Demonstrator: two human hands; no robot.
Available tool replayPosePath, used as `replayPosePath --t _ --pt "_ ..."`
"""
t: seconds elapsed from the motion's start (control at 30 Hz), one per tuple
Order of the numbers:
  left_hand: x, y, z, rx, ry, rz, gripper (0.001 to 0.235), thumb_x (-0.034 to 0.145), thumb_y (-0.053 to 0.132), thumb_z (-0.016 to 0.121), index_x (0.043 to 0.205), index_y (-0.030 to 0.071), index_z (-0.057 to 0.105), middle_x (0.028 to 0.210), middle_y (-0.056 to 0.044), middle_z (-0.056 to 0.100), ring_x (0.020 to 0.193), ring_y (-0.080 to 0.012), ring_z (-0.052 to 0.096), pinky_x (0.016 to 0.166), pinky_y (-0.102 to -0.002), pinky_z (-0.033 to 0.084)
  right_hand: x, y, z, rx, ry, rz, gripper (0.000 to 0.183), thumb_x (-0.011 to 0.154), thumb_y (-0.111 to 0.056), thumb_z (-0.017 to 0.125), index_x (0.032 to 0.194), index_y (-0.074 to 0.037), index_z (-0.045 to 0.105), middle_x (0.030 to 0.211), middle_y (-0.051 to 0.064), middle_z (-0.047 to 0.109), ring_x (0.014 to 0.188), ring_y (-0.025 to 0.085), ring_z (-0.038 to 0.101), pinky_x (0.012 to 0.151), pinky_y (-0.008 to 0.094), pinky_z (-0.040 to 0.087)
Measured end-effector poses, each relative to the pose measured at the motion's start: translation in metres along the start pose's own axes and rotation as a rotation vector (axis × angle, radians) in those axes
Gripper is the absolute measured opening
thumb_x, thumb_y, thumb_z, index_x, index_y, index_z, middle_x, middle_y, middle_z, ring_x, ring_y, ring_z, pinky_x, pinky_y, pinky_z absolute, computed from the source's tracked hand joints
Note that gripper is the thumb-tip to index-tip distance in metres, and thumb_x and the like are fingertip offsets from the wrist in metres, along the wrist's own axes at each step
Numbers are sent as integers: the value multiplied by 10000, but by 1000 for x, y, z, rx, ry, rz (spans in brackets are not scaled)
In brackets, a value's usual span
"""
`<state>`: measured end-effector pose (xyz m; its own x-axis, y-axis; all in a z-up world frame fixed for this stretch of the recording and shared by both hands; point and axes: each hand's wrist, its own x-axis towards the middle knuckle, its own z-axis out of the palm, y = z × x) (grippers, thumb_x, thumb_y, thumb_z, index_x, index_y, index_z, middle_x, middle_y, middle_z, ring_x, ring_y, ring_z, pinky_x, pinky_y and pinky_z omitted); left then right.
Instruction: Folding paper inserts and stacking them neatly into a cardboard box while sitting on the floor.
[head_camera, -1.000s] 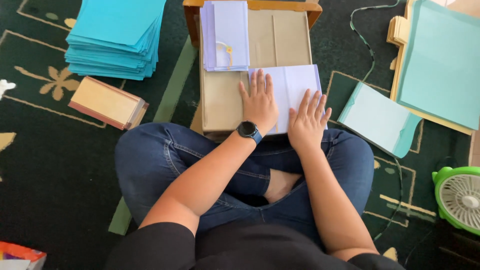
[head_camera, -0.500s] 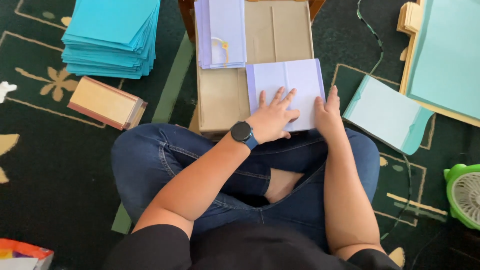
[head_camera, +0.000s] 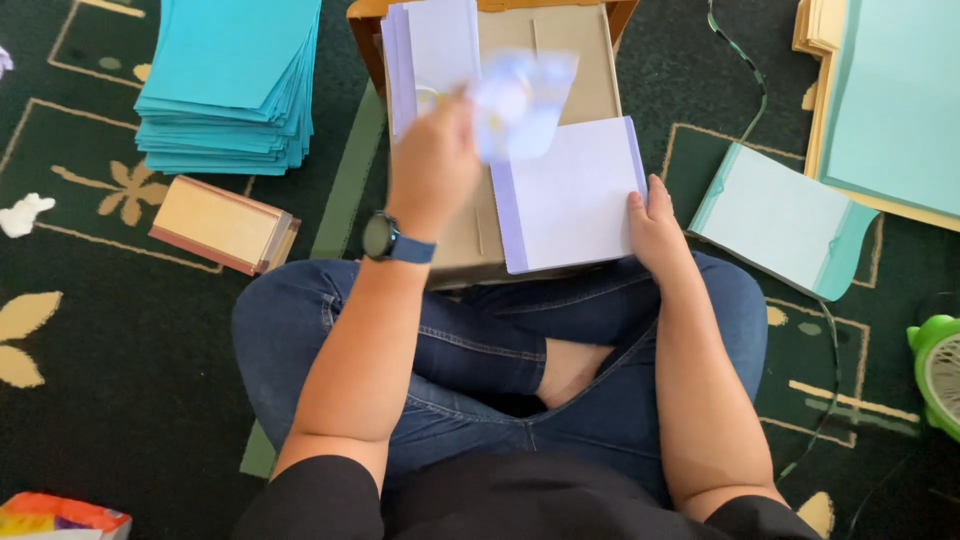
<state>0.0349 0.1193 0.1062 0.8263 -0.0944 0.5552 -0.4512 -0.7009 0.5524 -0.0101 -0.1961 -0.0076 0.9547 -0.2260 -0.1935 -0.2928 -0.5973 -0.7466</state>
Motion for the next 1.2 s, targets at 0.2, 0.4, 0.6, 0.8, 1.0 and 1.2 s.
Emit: replayPosePath --t 0.2,0.4,0.6,0.8,1.0,1.2 --pt "14 -44 11 242 313 79 775 871 -147 649 1531 196 433 1534 -42 538 1418 -289 562 1221 -413 494 0 0 2 18 20 -31 579 1068 -263 414 1524 82 330 1569 274 396 1453 377 391 1175 412 315" --pt "-14 -94 84 495 -90 -180 507 972 380 513 1435 187 589 1512 -118 530 1407 -414 435 1071 -728 275 -11 -27 -10 -70 -127 113 598 1098 -454 351 1600 -128 349 1560 299 411 1436 467 385 1195 586 325" --pt "-12 -38 60 380 -9 -28 615 990 491 528 1421 58 593 1486 -274 514 1430 -504 380 1087 -790 144 1 -5 -7 -108 -128 175 594 1085 -533 355 1577 -201 389 1511 262 498 1394 439 459 1162 584 374" --pt "-62 47 113 44 -251 180 563 962 380 570 1357 -21 593 1513 -283 473 1460 -469 378 1160 -632 305 -7 -8 -10 -214 29 26 546 1055 -447 493 1478 -102 513 1389 249 577 1293 461 553 1075 563 461" --pt "-70 55 116 145 -555 114 734 991 480 467 1494 -53 427 1618 -276 331 1543 -418 235 1249 -609 134 -22 -9 -18 -266 148 -56 429 1052 -416 578 1352 -124 675 1214 101 625 1060 327 661 888 460 559" --pt "-75 45 137 149 -332 37 673 915 361 562 1404 -100 517 1549 -294 427 1487 -424 366 1226 -584 239 -27 -18 -21 -258 90 -61 543 1038 -388 604 1411 6 625 1292 196 616 1134 388 659 912 472 563"
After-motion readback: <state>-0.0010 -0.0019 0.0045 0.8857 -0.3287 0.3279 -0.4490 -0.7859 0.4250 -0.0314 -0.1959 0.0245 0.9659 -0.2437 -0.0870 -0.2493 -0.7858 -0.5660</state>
